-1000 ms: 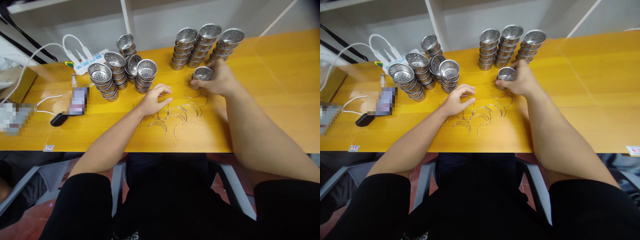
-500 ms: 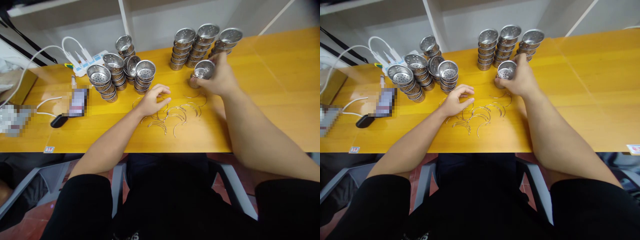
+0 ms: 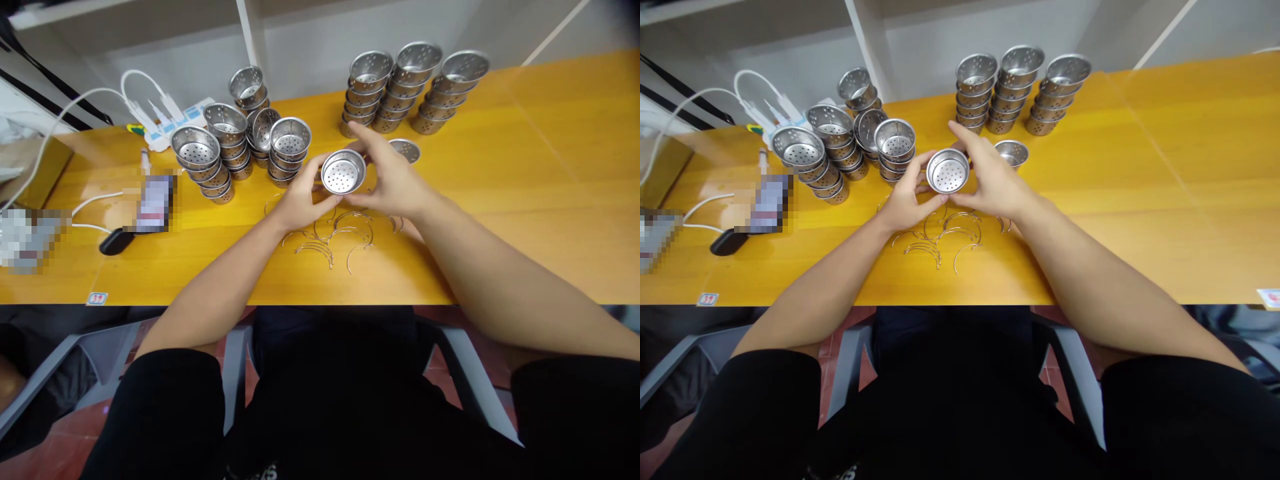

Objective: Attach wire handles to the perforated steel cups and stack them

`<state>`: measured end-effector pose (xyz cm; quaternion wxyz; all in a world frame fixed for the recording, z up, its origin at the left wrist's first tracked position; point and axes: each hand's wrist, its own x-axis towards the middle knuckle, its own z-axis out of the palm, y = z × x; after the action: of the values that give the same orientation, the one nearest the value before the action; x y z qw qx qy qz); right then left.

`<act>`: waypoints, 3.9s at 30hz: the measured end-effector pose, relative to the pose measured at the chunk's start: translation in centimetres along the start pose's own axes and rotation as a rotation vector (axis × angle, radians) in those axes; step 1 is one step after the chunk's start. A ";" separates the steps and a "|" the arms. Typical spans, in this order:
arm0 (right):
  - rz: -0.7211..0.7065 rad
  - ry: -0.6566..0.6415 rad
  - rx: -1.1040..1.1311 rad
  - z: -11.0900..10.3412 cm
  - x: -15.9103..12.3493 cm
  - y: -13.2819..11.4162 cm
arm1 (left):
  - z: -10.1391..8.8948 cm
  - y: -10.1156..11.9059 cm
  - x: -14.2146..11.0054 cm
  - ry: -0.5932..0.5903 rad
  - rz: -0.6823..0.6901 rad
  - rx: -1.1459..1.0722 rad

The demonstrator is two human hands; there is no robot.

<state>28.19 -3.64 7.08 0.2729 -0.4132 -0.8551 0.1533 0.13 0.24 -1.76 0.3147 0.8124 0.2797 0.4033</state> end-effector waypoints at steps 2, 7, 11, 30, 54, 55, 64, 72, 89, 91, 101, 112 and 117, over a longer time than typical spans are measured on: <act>0.004 -0.018 0.048 0.3 0.2 -0.4 | -0.2 0.5 0.0 0.000 0.040 0.016; 0.080 -0.091 0.092 -0.5 0.1 -1.9 | -0.5 1.9 0.1 0.026 0.023 0.063; 0.094 -0.128 0.160 -2.3 -0.3 -1.4 | -0.3 1.9 0.0 0.040 -0.008 0.070; 0.202 -0.654 -0.087 -4.2 -0.8 0.1 | -0.9 2.2 0.1 0.032 -0.006 -0.001; 0.069 -0.541 -0.009 -1.2 -0.5 -2.5 | -0.9 2.2 0.2 0.037 -0.050 0.009; 0.069 -0.544 -0.024 -1.3 -0.5 -2.6 | -0.9 2.1 0.2 0.040 -0.049 0.007; 0.101 -0.555 -0.143 -1.2 -0.1 -3.7 | -0.6 1.1 0.2 0.062 -0.007 0.009; 0.016 -0.484 -0.122 -0.9 -0.1 -3.0 | -0.4 0.4 0.2 0.101 -0.002 -0.004; -0.183 -0.311 -0.012 -1.5 -0.6 1.3 | -0.6 -4.4 2.0 0.128 0.321 -0.235; -0.189 -0.316 -0.013 -1.5 -0.6 1.6 | -0.4 -3.9 2.0 0.134 0.322 -0.239; -0.186 -0.271 0.056 -1.8 -0.5 2.0 | -1.0 -1.7 1.4 0.159 0.221 -0.160; -0.215 -0.263 0.051 -1.9 -0.4 2.6 | -0.4 -2.6 1.1 0.114 0.200 -0.054; -0.203 -0.257 0.029 -1.9 -0.4 2.5 | -0.4 -2.2 0.9 0.085 0.212 0.000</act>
<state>31.10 -2.37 7.23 0.1811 -0.2977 -0.9181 0.1890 -0.15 2.35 -2.77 0.2581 0.8197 0.2055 0.4682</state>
